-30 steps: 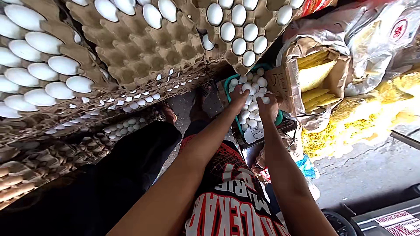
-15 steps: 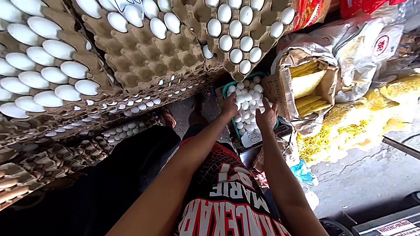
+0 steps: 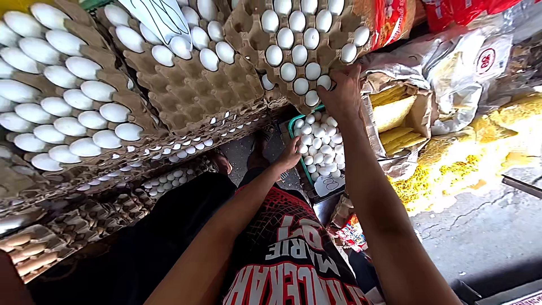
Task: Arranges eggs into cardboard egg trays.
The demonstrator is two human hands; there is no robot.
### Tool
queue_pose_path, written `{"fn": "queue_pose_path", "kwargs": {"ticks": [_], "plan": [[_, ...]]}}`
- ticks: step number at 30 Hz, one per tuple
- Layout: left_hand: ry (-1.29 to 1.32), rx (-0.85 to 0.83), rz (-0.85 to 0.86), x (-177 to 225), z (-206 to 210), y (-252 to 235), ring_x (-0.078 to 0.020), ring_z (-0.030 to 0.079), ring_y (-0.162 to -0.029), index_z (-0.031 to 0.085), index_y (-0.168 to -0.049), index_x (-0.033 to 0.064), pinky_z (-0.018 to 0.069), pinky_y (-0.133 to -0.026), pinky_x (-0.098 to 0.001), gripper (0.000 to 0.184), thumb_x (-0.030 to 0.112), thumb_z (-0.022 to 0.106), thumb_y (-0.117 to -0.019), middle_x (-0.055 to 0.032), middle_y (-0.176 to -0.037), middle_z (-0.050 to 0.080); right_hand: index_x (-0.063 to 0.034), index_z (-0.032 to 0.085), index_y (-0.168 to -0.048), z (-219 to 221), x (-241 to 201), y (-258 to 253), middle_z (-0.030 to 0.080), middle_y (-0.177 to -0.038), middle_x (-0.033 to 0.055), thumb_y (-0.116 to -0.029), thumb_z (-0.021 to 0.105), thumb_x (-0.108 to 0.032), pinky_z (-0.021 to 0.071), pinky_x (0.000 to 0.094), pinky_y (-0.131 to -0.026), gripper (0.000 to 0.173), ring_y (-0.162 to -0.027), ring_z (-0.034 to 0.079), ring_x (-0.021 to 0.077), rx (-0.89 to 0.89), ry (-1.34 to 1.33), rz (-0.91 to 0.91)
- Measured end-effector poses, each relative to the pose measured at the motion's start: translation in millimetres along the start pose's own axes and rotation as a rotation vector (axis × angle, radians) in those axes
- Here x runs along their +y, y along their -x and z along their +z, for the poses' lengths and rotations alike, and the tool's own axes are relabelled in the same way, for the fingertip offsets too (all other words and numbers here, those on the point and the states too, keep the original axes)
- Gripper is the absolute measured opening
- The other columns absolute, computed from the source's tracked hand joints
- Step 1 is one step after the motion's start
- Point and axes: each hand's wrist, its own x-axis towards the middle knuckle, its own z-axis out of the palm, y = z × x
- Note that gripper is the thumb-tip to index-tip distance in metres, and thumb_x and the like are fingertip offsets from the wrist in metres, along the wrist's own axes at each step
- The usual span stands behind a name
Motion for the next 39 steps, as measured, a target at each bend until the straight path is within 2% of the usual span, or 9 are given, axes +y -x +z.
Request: {"fn": "queue_pose_path", "kwargs": {"ticks": [6,10,12,15,19,22,26,31,39], "plan": [[-0.063,-0.066,0.02,-7.4,-8.0,-2.8,-0.0293,0.042,-0.146,0.023,-0.161,0.0033,0.0419,-0.117,-0.0427,0.077,0.006,0.063,-0.0941,-0.0203,-0.164,0.029,-0.015,0.077,-0.112,-7.4,17.5,1.5,0.064,-0.119,0.007,-0.0829,0.081,-0.041,0.0582,0.0333,-0.082,0.039,-0.094,0.065,0.0147,0.051,-0.472,0.026],[-0.071,-0.059,-0.003,-4.4,-10.1,-2.2,-0.0317,0.042,-0.146,0.023,-0.161,0.0032,0.0419,-0.117,-0.0438,0.076,0.002,0.06,-0.0945,-0.0221,-0.165,0.026,-0.0015,0.056,-0.13,-13.0,25.8,27.2,0.067,-0.117,0.0167,-0.0824,0.063,-0.005,0.0631,0.0463,-0.073,0.048,-0.093,0.07,0.0284,-0.022,-1.192,0.194],[-0.053,-0.057,-0.005,-4.1,-13.4,-3.4,-0.0318,0.044,-0.144,0.023,-0.16,0.0029,0.0442,-0.115,-0.0444,0.075,0.0,0.058,-0.094,-0.022,-0.164,0.027,-0.0032,0.055,-0.137,-7.8,18.5,34.9,0.065,-0.119,0.0164,-0.0801,0.066,-0.004,0.0643,0.0466,-0.071,0.058,-0.093,0.07,0.0289,-0.101,-1.053,0.173],[-0.08,-0.062,-0.023,-4.4,-16.6,-5.1,-0.0304,0.048,-0.141,0.028,-0.159,0.0026,0.0467,-0.113,-0.0436,0.072,-0.004,0.055,-0.0926,-0.0209,-0.163,0.031,-0.0137,0.067,-0.133,3.9,-7.5,42.0,0.063,-0.125,0.0119,-0.0807,0.083,-0.039,0.0582,0.0453,-0.089,0.06,-0.105,0.065,0.0241,-0.139,-0.35,0.081],[-0.238,-0.017,-0.006,-8.5,-18.0,-8.5,-0.0314,0.057,-0.131,0.045,-0.146,-0.003,0.0509,-0.108,-0.0421,0.056,-0.002,0.059,-0.0916,-0.0248,-0.148,0.048,-0.0227,0.073,-0.124,14.0,-18.6,44.6,0.06,-0.126,0.0115,-0.0801,0.081,-0.047,0.0584,0.051,-0.082,0.051,-0.102,0.067,0.0273,-0.059,-0.083,0.071],[-0.424,0.095,0.08,12.1,-23.9,3.6,-0.0277,0.065,-0.111,0.057,-0.133,0.0007,0.0581,-0.094,-0.0406,0.041,0.009,0.062,-0.0931,-0.0219,-0.133,0.056,-0.0165,0.072,-0.125,2.9,-2.8,47.8,0.069,-0.114,0.0049,-0.0804,0.085,-0.038,0.0597,0.0385,-0.083,0.051,-0.097,0.068,0.0165,-0.017,-0.502,0.085],[-0.479,0.323,0.42,106.3,-58.4,41.8,-0.0212,0.066,-0.089,0.067,-0.121,0.0053,0.0593,-0.078,-0.0398,0.027,0.018,0.059,-0.0985,-0.0145,-0.112,0.064,-0.0062,0.051,-0.14,-22.5,-1.1,31.7,0.068,-0.109,0.0172,-0.0873,0.069,-0.004,0.0601,0.0398,-0.05,0.056,-0.068,0.069,0.0262,-0.15,-1.16,0.158],[-0.663,0.605,0.389,229.8,-127.8,26.0,-0.0273,0.066,-0.104,0.056,-0.138,0.0023,0.0573,-0.086,-0.0397,0.05,0.034,0.06,-0.0996,-0.0225,-0.132,0.058,-0.0286,0.069,-0.13,-33.7,-39.9,-16.3,0.057,-0.136,0.0152,-0.0828,0.076,-0.032,0.0578,0.0522,-0.084,0.048,-0.108,0.066,0.0307,-0.153,-0.189,0.056],[-1.014,0.539,0.035,264.1,-159.4,-27.2,-0.0382,0.062,-0.12,0.063,-0.126,0.0021,0.0528,-0.094,-0.059,0.064,0.054,0.069,-0.0893,-0.0206,-0.141,0.055,-0.0148,0.072,-0.119,-31.9,-82.1,-32.9,0.037,-0.156,0.0246,-0.0821,0.072,-0.043,0.0572,0.0589,-0.074,0.046,-0.098,0.068,0.0404,-0.24,0.341,0.111]]}}
